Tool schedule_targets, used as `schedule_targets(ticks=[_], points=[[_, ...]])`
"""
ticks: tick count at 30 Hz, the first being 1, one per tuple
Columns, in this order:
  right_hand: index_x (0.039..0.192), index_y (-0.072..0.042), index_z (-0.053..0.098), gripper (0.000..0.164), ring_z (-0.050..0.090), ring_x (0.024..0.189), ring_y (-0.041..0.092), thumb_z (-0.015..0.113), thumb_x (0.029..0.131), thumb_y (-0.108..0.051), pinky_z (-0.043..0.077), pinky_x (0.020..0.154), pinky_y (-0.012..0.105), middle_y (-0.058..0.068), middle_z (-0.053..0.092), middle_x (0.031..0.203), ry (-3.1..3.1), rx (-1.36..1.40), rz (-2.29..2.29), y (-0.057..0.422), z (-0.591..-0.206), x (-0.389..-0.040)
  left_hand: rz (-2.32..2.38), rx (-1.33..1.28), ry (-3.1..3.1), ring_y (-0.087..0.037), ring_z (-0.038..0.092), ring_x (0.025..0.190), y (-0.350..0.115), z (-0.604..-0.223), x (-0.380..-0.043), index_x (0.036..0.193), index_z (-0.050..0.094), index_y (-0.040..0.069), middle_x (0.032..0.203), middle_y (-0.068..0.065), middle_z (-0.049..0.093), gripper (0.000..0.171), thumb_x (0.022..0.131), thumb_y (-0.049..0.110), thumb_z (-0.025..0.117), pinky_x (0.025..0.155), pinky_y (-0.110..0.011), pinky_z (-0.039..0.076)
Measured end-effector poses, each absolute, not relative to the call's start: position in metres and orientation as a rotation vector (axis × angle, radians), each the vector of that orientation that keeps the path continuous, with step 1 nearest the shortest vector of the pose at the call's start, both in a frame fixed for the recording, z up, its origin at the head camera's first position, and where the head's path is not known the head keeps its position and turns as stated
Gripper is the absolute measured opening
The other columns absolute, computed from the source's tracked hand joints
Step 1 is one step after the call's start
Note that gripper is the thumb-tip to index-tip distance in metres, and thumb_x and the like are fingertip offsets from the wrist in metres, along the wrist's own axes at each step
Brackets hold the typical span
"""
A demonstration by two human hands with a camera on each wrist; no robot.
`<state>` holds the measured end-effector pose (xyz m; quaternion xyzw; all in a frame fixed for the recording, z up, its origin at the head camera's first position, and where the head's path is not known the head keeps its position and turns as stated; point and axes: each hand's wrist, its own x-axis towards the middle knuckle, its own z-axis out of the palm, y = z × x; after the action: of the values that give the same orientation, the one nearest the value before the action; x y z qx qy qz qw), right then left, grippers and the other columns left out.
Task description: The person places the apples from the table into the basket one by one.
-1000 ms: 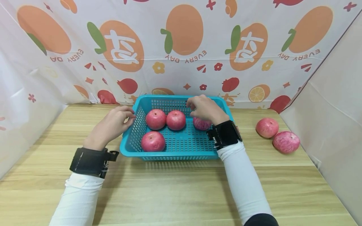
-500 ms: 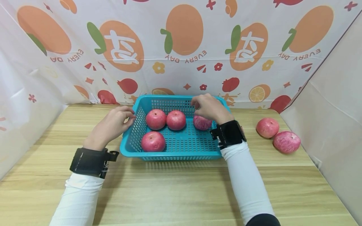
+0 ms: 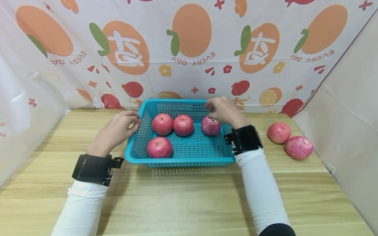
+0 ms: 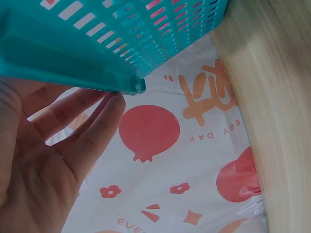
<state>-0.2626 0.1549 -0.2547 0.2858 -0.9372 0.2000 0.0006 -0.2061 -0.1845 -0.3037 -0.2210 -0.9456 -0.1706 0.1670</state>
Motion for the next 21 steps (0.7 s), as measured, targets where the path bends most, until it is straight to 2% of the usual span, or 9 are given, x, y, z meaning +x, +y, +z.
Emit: schedule_targets(ticks=[13,21], points=[[0.103,-0.003,0.062,0.025,0.055,0.083,0.021,0.066,0.078,-0.005,0.053,0.071,0.039,0.011,0.063,0.091,-2.881,0.910,0.661,0.165,-0.251,-0.264,-0.469,-0.644,-2.670,-0.029,0.053,0.090,-0.184,-0.304,-0.206,0.093,0.065,-0.005,0.096,-0.018,0.060,0.020,0.076,0.005,0.069,0.076,-0.044,0.053],[0.105,-0.003,0.060,0.028,0.054,0.084,0.022,0.067,0.078,-0.008,0.053,0.072,0.041,0.013,0.062,0.094,-2.882,0.864,0.645,0.174,-0.249,-0.264,-0.461,-0.642,-2.670,-0.028,0.053,0.089,-0.184,-0.306,-0.207,0.092,0.066,-0.005,0.095,-0.017,0.060,0.019,0.076,0.005,0.068,0.077,-0.043,0.053]])
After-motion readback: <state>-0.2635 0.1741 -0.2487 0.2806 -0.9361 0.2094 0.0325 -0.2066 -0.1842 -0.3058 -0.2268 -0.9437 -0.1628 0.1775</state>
